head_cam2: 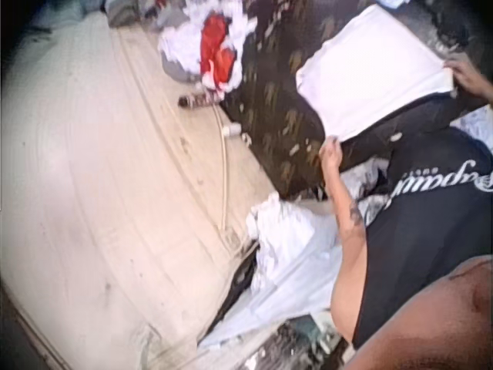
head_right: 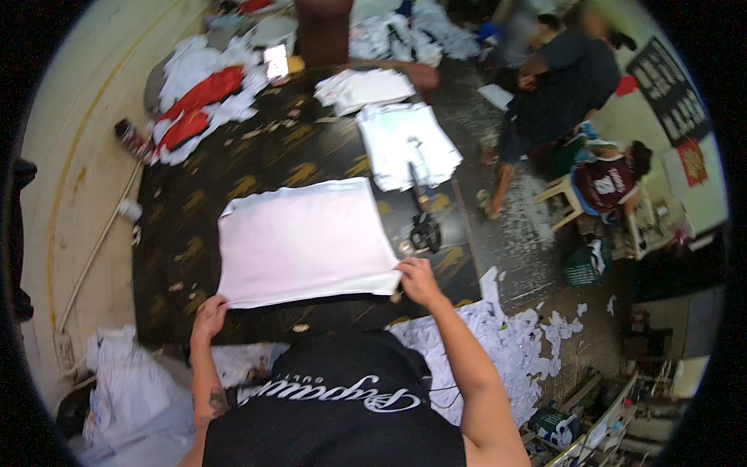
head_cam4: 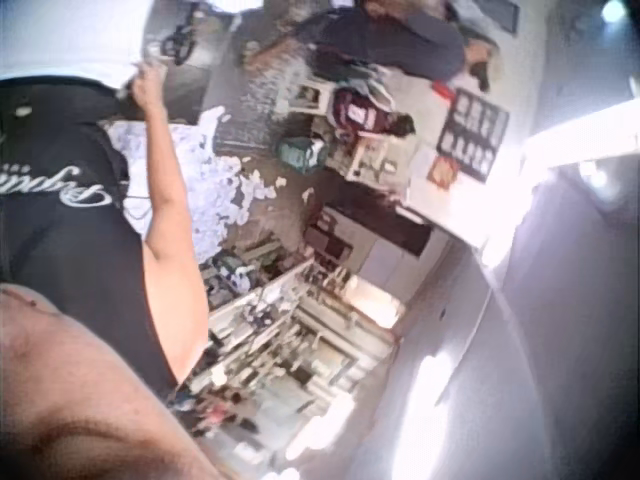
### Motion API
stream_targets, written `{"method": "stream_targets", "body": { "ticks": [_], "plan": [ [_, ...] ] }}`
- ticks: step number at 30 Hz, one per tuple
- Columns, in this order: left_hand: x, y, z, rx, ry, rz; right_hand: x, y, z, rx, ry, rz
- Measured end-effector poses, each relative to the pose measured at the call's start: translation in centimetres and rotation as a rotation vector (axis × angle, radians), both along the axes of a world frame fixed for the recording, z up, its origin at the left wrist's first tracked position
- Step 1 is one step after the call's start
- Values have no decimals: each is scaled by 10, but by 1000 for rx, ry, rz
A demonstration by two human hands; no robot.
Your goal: The person uses shears to cut a white fabric sheet on a cluttered table. They repeatedly align the fabric, cut along marked lines, and fold the cut pieces. A red and white patterned garment is also handled and placed on the table.
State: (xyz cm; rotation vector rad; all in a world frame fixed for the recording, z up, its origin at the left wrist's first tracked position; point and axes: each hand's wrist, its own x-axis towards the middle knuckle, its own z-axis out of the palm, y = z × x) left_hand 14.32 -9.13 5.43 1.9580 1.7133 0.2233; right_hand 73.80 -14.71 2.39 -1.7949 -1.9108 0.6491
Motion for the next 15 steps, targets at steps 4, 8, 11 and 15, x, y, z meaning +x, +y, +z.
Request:
{"method": "stream_targets", "body": {
  "ticks": [4,8,11,15],
  "plan": [
    [-15,5,9,-366,-90,-60,22,-3,5,-536,420,-55],
    [-24,54,5,-332,-101,-129,24,50,21,-385,364,-95],
    [6,84,-9,-334,283,-75,-4,69,26,-217,-106,-228],
    [113,68,-33,51,437,-91,-76,41,24,-537,-162,-71]
  ]
}}
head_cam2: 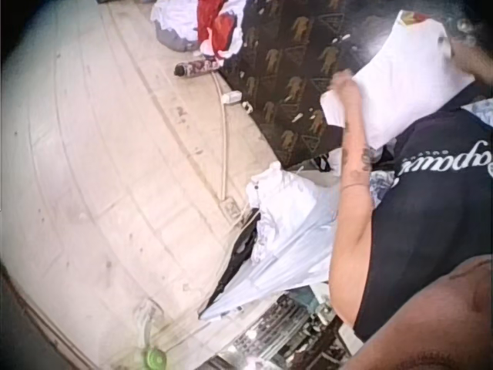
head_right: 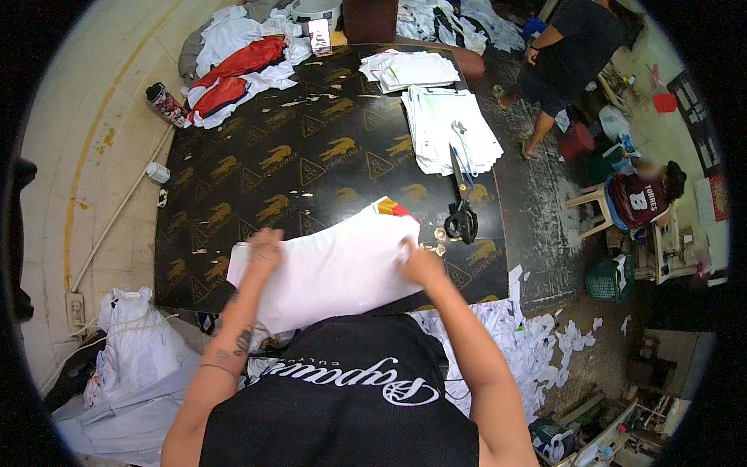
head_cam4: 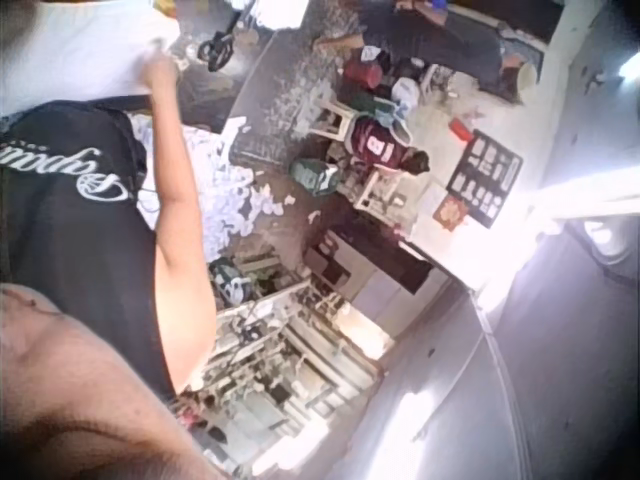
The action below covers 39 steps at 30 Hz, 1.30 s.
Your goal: The person uses shears to cut a white fabric sheet on a cluttered table. They repeatedly align the fabric, cut along marked lines, and fold the cut pieces. A red and white patterned garment is also handled and placed on the table.
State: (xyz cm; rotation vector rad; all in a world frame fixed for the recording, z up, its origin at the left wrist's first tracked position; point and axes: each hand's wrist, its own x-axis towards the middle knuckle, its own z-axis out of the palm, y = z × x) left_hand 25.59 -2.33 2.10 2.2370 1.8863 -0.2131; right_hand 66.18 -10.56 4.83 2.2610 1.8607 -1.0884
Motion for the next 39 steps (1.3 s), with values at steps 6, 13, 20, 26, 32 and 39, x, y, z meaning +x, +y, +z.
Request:
{"method": "stream_targets", "body": {
  "ticks": [6,13,20,26,32,39],
  "plan": [
    [110,-42,-25,-198,-138,-330,-92,-59,-11,-352,770,402],
    [106,95,93,-319,-1454,107,-66,5,94,442,1191,-356],
    [91,70,166,24,-1194,-260,-31,10,145,784,838,-254],
    [83,-20,56,438,-678,-223,-11,-35,40,768,282,-42],
    [74,-6,19,-149,-821,84,37,-1,-9,198,530,-155],
    [134,46,-2,-216,-244,256,18,75,-19,205,-62,38]
  ]
}}
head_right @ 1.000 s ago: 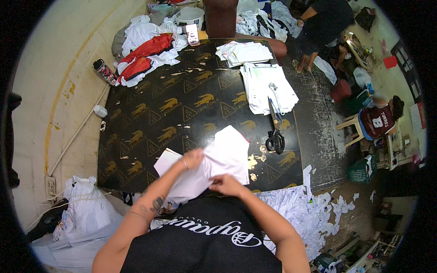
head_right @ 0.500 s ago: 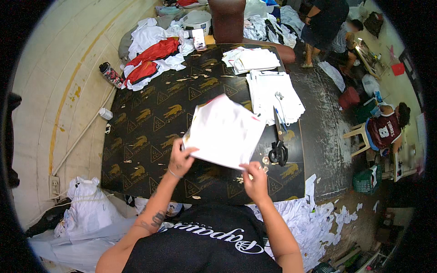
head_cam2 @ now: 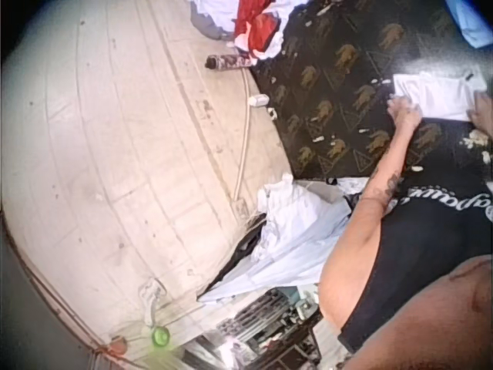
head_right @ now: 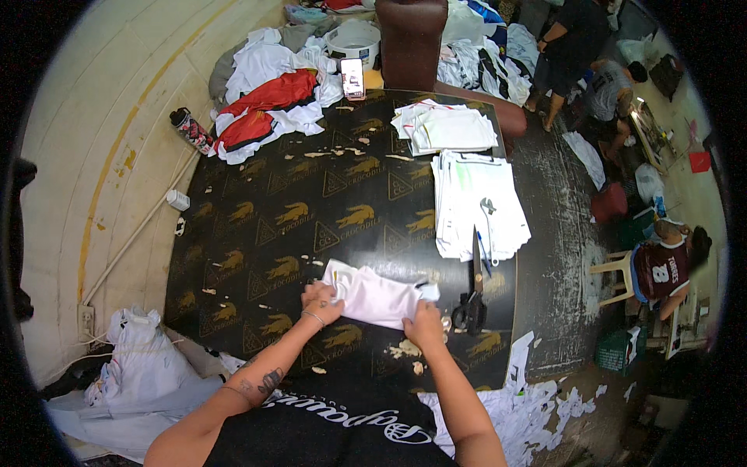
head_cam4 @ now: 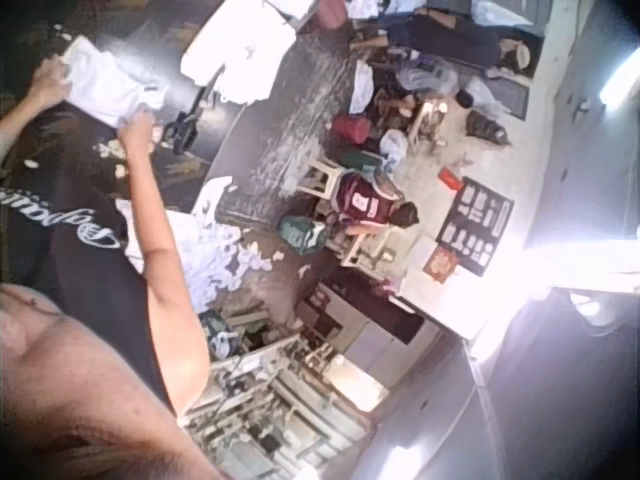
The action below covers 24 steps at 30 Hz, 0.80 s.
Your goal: The person uses shears to cut a white fabric sheet on a cluttered table. They repeatedly align the fabric, cut along marked lines, and fold the cut pieces. A red and white patterned garment is also handled and placed on the table.
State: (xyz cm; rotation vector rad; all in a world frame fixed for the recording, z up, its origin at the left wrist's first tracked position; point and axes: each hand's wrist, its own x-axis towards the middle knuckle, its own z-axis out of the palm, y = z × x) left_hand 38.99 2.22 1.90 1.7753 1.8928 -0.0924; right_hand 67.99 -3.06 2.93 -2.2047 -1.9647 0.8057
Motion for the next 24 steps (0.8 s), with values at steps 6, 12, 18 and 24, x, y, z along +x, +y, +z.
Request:
{"method": "stream_targets", "body": {
  "ticks": [6,12,18,24],
  "plan": [
    [95,169,8,503,-835,73,61,168,-2,30,984,-586],
    [215,359,74,263,-1433,128,193,358,74,705,1011,-497],
    [263,448,62,533,-1202,93,237,439,93,632,660,-811],
    [131,337,-25,616,-263,-159,148,323,188,1208,886,-217]
  ]
}}
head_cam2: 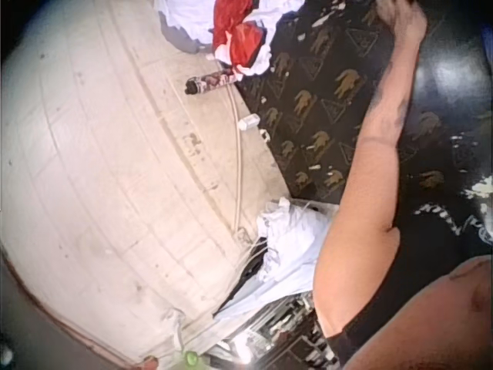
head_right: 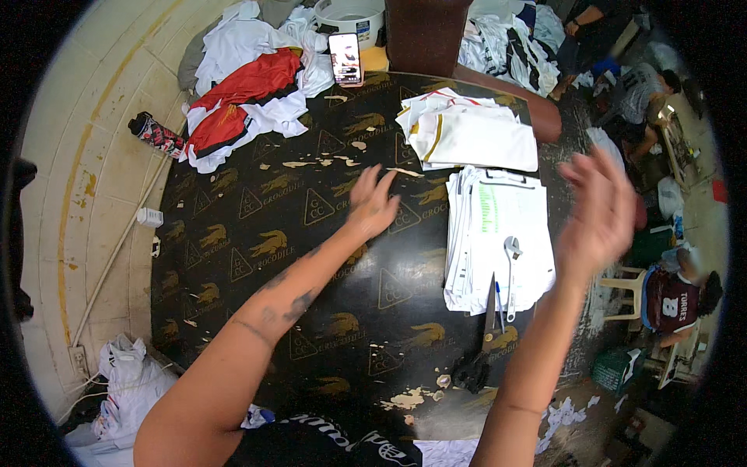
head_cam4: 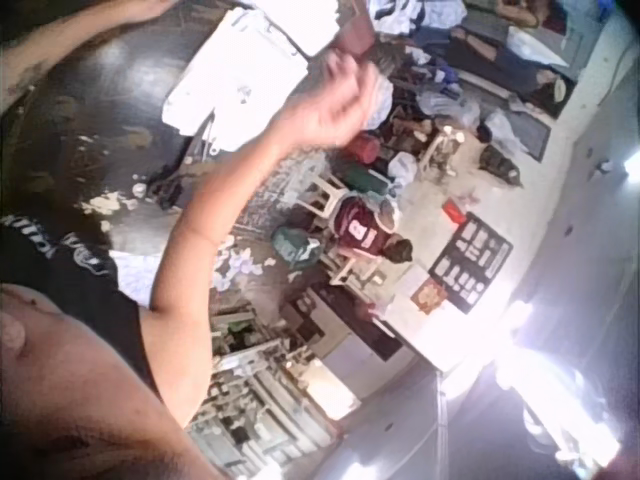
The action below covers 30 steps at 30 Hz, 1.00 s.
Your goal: The person uses shears to cut a white fabric sheet on a cluttered table. They repeatedly align the fabric, cut along marked lines, and fold the cut pieces. A red and white patterned garment is also handled and placed on the table.
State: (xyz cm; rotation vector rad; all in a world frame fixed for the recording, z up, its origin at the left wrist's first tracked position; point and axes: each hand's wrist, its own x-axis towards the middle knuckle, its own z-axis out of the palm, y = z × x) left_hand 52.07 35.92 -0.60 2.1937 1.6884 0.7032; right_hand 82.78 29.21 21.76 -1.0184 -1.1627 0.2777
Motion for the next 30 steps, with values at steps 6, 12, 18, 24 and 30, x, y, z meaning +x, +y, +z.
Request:
{"method": "stream_targets", "body": {
  "ticks": [6,12,18,24,30],
  "plan": [
    [-173,-201,-2,-73,102,-184,16,-168,137,222,-706,505],
    [-199,-365,12,-244,-4,18,9,-246,158,63,-834,558],
    [-173,-445,28,-190,-305,115,21,-294,194,68,-855,546],
    [-166,-487,58,-137,-248,183,28,-308,212,169,-863,584],
    [-181,-525,59,-159,-254,343,-16,-305,227,567,-529,498]
  ]
}}
